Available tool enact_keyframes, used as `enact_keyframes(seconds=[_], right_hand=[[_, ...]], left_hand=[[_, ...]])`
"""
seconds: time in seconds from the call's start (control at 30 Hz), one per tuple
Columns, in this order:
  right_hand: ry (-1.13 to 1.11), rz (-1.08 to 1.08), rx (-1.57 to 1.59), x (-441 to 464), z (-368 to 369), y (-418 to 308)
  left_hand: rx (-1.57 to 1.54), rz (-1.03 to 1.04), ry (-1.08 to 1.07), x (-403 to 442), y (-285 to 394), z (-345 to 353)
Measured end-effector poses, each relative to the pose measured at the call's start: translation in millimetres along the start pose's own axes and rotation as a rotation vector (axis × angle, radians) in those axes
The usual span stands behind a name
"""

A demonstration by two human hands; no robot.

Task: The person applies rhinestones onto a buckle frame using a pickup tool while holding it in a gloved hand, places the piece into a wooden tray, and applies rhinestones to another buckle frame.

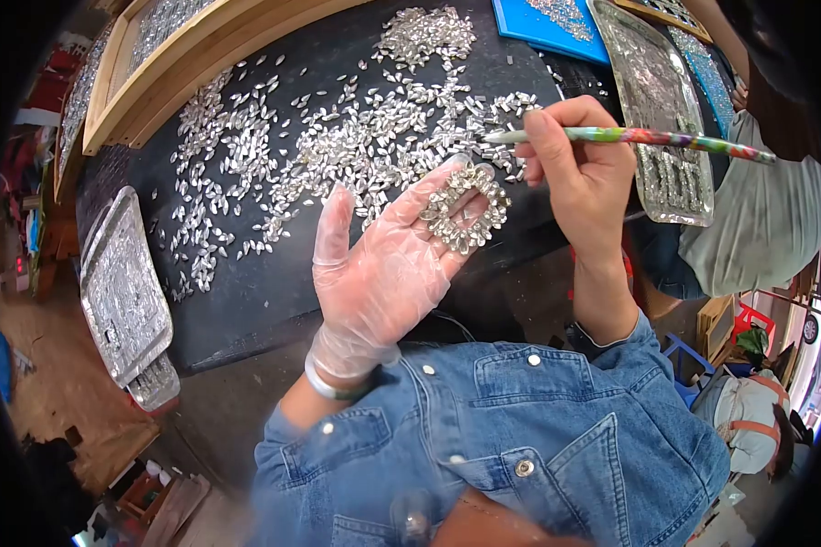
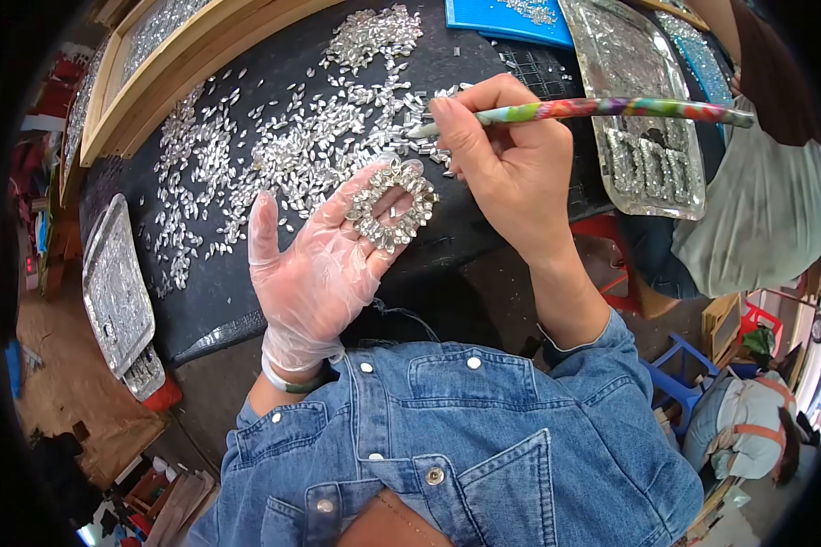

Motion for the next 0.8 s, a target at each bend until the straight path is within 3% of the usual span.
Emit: enact_keyframes(seconds=[0.13,0.3,0.43,0.8], right_hand=[[-0.066,0.038,0.046,-8,0,-14],[-0.097,-0.011,-0.131,-19,4,-24],[-0.070,-0.221,-0.231,-23,15,-31],[-0.081,-0.313,-0.332,-26,23,-37]], left_hand=[[-0.001,-0.006,-0.043,1,0,0],[-0.013,-0.005,-0.074,1,-1,-1],[-0.087,-0.008,-0.128,0,-1,-1],[-0.126,0.000,-0.163,-1,-1,-5]])
Point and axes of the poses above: each hand's wrist, its own x-axis towards the middle knuckle, its own z-axis out of the palm, y = z × x, the point moved 5 cm from there along x, towards the middle knuckle, and after that the axes turned 8 degrees about -y, right-handed, at the moved point
